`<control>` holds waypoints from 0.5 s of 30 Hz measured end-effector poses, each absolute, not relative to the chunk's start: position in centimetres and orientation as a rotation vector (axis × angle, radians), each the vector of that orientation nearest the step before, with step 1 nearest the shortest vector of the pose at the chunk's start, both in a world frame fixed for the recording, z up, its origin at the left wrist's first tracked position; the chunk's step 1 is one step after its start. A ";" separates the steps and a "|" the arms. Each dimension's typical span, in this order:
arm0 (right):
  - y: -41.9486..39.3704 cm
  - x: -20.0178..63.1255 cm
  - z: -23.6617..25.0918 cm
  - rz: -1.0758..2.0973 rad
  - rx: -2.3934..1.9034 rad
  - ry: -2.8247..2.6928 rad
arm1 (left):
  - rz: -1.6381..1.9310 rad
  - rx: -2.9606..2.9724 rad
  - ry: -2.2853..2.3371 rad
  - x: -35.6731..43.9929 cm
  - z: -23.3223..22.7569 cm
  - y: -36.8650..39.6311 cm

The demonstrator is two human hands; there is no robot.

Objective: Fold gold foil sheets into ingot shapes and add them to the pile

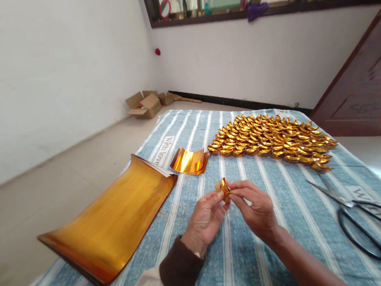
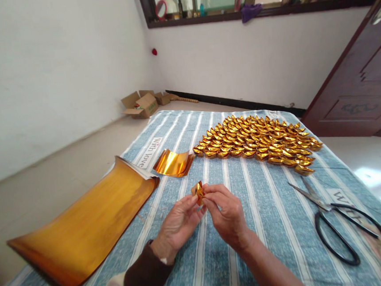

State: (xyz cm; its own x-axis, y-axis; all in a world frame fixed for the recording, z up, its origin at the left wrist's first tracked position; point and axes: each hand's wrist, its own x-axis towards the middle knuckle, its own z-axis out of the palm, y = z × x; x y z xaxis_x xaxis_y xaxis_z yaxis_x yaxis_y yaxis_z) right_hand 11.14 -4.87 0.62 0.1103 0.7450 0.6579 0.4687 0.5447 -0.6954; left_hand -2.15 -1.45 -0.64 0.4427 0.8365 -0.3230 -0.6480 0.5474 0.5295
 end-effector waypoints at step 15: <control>-4.7 10.5 -0.1 0.294 -1.080 -1.466 | 0.961 0.308 0.609 -1.8 -0.7 -1.6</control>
